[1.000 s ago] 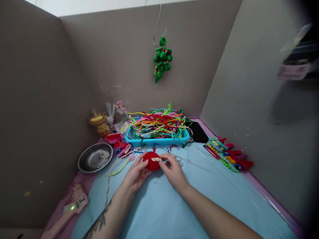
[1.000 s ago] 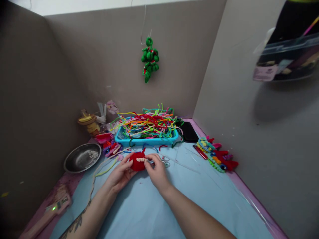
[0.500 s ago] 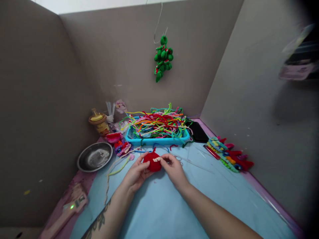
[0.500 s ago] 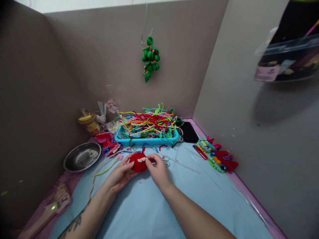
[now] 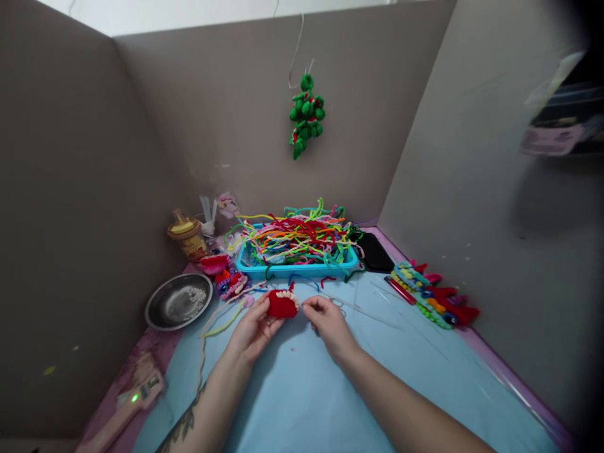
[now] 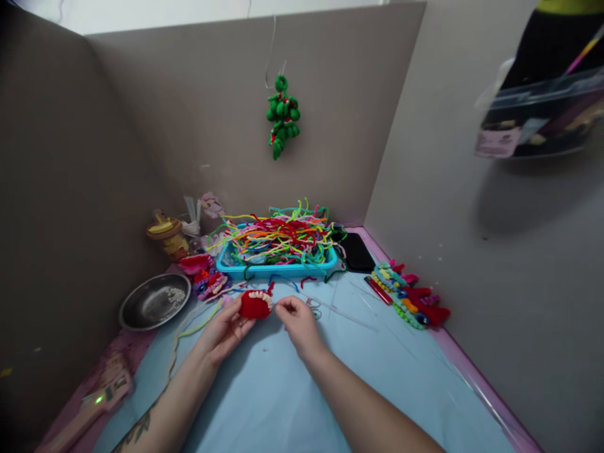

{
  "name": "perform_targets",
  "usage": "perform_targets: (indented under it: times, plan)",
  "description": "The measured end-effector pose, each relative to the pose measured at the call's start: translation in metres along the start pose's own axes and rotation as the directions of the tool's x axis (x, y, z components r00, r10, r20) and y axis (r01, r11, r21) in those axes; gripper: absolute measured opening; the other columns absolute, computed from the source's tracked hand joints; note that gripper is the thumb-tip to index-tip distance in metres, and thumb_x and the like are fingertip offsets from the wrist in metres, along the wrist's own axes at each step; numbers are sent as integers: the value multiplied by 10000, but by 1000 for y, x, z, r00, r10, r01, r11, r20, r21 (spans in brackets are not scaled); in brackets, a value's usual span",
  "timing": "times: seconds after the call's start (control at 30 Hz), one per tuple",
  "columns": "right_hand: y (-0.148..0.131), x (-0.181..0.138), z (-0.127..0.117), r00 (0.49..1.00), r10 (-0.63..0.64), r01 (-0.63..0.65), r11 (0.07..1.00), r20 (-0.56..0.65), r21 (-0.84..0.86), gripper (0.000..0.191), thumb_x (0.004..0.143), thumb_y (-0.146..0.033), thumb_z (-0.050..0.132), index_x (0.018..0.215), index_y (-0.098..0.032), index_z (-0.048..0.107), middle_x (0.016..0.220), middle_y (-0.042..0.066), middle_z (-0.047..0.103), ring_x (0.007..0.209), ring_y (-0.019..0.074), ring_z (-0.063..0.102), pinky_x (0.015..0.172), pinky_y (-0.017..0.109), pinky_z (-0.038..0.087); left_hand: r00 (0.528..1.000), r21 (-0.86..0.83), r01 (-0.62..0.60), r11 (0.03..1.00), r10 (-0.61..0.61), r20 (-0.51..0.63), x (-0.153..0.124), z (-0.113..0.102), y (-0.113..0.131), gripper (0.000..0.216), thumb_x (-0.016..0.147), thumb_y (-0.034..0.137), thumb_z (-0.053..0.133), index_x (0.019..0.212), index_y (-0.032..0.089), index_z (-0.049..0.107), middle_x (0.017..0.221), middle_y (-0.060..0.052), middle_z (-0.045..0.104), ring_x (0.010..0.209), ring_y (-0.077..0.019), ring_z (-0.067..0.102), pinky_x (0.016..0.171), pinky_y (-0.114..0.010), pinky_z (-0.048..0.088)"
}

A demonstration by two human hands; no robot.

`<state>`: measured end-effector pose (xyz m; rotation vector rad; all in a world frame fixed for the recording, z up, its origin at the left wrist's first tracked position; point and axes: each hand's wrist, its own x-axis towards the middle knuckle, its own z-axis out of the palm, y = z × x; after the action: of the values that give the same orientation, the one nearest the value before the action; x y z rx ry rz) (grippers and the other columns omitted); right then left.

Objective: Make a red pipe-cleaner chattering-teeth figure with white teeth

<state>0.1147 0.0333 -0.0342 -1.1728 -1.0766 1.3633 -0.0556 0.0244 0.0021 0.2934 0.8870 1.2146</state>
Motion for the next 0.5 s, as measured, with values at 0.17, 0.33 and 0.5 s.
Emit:
perform_targets:
  times: [0.17,0.33,0.5]
  plan:
    - [-2,-3,5,989,-143,141,988,-27,-64,214,684,-330,640,821,-172,599,729,9,600,635,139,522,607,262,432,1000,17,-19,1000,19,20,-2,0,-1,274,855,81,493,1121,146,505,937,-93,702,784,-184,698,714,-315,565]
    - [-2,-5,6,975,-218,211,967,-34,-144,219,668,-270,620,867,-179,615,894,59,619,802,195,552,661,293,467,998,32,-25,999,23,65,-3,-1,-3,354,794,60,552,1131,153,499,1004,-112,684,841,-216,688,763,-380,556]
    - [-3,-9,10,986,-167,166,985,-27,-37,402,610,-247,694,992,-210,572,1040,66,573,869,196,550,635,277,467,994,36,-52,998,48,93,-5,1,-3,464,728,31,606,1146,183,473,1029,-98,672,856,-218,684,780,-377,548]
